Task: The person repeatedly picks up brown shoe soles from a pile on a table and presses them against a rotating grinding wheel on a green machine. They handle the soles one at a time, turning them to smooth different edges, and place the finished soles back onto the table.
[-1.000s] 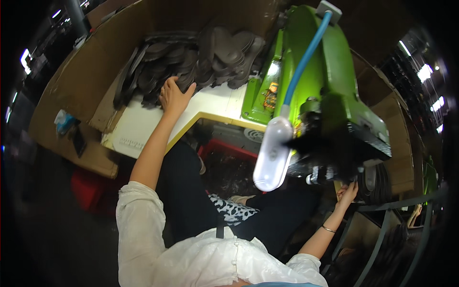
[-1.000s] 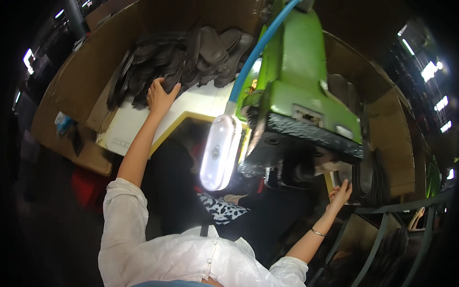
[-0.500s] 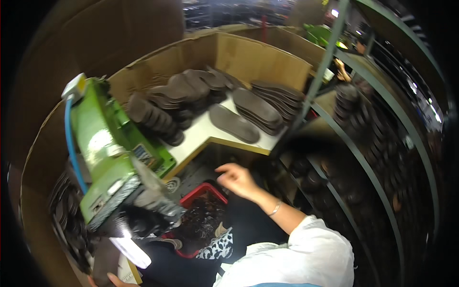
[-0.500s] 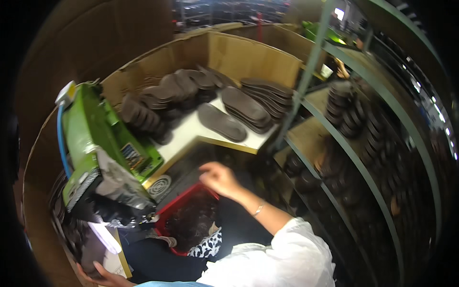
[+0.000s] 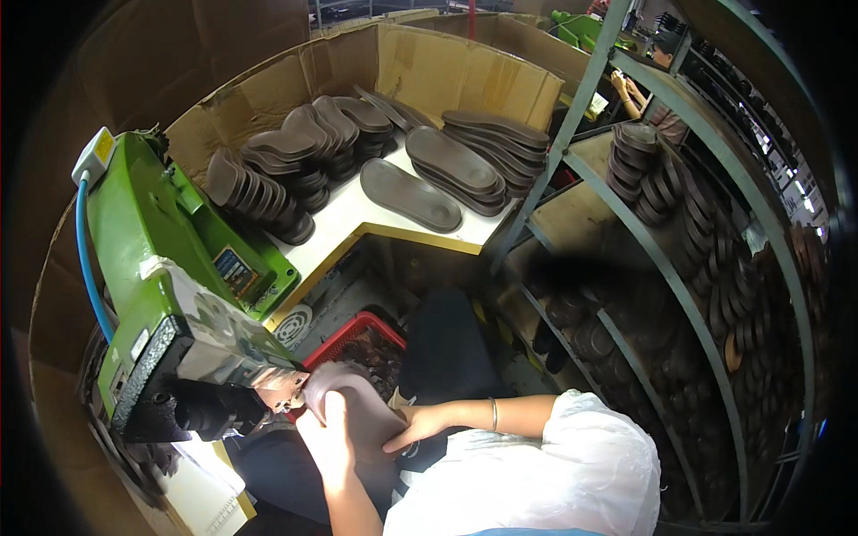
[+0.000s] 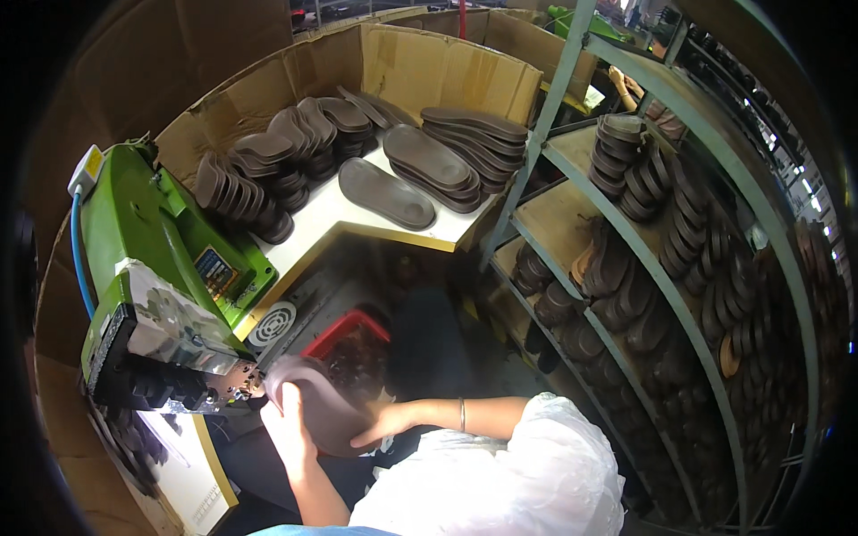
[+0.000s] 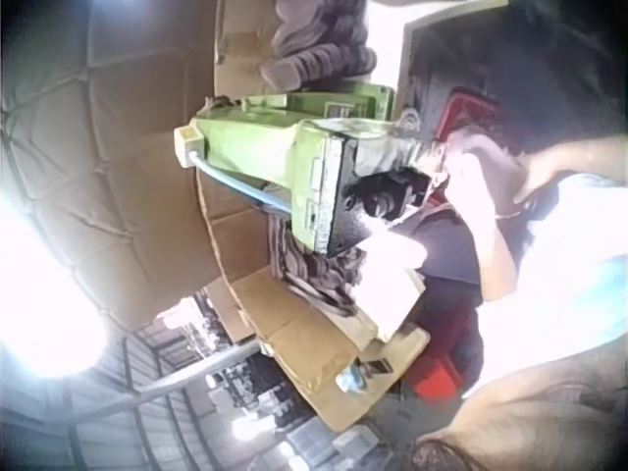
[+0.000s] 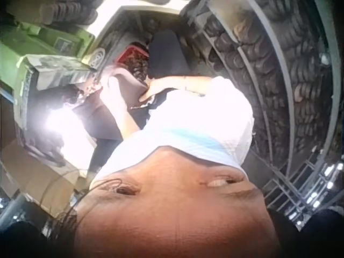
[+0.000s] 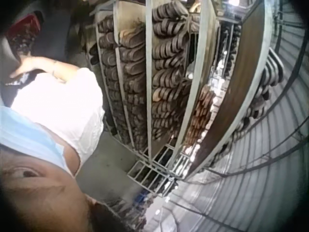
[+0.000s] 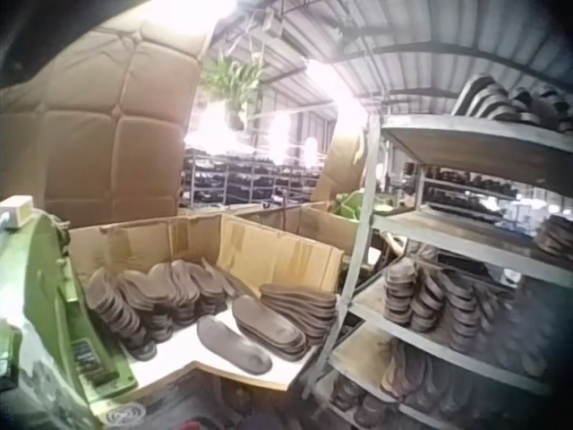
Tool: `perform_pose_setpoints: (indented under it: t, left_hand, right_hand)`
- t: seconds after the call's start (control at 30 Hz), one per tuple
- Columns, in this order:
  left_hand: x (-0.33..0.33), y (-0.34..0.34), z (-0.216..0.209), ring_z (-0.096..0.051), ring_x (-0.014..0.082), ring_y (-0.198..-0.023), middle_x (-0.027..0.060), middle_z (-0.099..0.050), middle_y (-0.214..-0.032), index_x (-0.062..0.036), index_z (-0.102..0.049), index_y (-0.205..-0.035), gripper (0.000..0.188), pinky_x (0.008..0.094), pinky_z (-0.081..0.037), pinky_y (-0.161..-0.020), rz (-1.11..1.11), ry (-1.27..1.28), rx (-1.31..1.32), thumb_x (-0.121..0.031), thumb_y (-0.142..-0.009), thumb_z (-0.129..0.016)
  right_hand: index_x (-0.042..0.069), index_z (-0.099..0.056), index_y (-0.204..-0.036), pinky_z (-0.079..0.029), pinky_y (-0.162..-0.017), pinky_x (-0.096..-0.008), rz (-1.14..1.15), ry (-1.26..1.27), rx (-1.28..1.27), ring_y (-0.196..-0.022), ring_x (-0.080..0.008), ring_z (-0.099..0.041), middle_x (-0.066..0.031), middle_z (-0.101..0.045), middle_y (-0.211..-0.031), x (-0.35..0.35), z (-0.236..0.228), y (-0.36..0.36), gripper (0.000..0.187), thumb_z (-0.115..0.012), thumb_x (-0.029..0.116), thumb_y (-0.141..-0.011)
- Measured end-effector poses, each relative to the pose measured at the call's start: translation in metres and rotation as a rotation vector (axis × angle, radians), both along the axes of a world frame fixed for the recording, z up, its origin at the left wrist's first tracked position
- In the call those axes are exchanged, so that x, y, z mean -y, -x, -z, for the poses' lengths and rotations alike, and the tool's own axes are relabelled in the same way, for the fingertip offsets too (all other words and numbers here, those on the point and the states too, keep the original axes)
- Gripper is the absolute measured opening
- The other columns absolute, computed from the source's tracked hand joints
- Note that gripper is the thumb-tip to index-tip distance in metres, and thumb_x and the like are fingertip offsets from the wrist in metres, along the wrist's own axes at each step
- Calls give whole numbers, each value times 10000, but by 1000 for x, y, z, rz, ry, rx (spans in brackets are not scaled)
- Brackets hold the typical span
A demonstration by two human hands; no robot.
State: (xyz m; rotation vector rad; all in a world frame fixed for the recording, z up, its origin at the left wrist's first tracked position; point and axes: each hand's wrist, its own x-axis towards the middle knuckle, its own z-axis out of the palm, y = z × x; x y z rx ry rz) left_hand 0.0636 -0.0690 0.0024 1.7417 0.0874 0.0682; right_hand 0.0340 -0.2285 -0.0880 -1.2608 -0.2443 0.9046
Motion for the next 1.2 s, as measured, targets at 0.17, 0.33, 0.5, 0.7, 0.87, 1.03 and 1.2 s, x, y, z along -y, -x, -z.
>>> perform_pose_setpoints:
  t: [0.17,0.33,0.5,0.7,0.87,1.03,1.2]
  left_hand:
    - [2,5,-4,-543,160,-727,104,-612,-815,64,-595,-902,386,273,-422,-690,-85,276,94,-316,-840,-571]
    - [-11,15,11,-567,199,-874,149,-583,-1007,80,-539,-1040,361,301,-454,-767,-78,312,114,-236,-867,-528]
    - [-15,23,8,-569,209,-893,151,-567,-1027,72,-492,-1124,351,269,-456,-760,-166,249,3,-145,-849,-504]
    - [-44,33,8,-540,184,-728,127,-537,-1005,6,-443,-1182,434,246,-404,-507,-275,288,33,-280,-868,-533]
    - [-96,48,19,-528,127,-721,81,-556,-979,-13,-465,-1153,386,218,-386,-528,-327,180,14,-299,-892,-456]
    - [-123,66,38,-555,146,-798,81,-555,-1000,-26,-462,-1171,411,239,-434,-551,-332,226,-100,-285,-852,-473]
    - [-116,73,67,-575,161,-765,102,-575,-932,25,-516,-1063,314,259,-473,-612,33,160,-285,-90,-773,-474]
  right_hand:
    - [-73,-579,-987,-480,-727,-286,-112,21,201,-811,-160,-590,-106,-640,-876,45,-19,-10,460,-715,288,-736]
    - [-54,-589,-996,-479,-767,-286,-36,286,551,-845,-127,-586,-94,-643,-911,124,-56,-60,430,-751,184,-677]
    - [-25,-534,-1103,-458,-819,-270,676,-324,251,-900,-134,-575,-72,-609,-1011,111,-82,-84,400,-671,53,-736]
    - [49,-539,-1026,-422,-747,-214,863,-619,185,-810,-54,-530,-2,-588,-903,33,-106,-85,229,-600,147,-828]
    - [30,-467,-1106,-409,-769,-207,850,-631,212,-852,-49,-509,-8,-562,-932,-16,-95,-59,272,-544,127,-863]
    - [15,-421,-1193,-389,-868,-240,626,-499,337,-999,-90,-487,-41,-540,-1047,-39,-86,-48,338,-509,151,-896]
    - [17,-357,-1277,-413,-860,-280,378,-260,527,-954,-135,-538,-93,-564,-1012,-24,-102,-59,507,-573,182,-849]
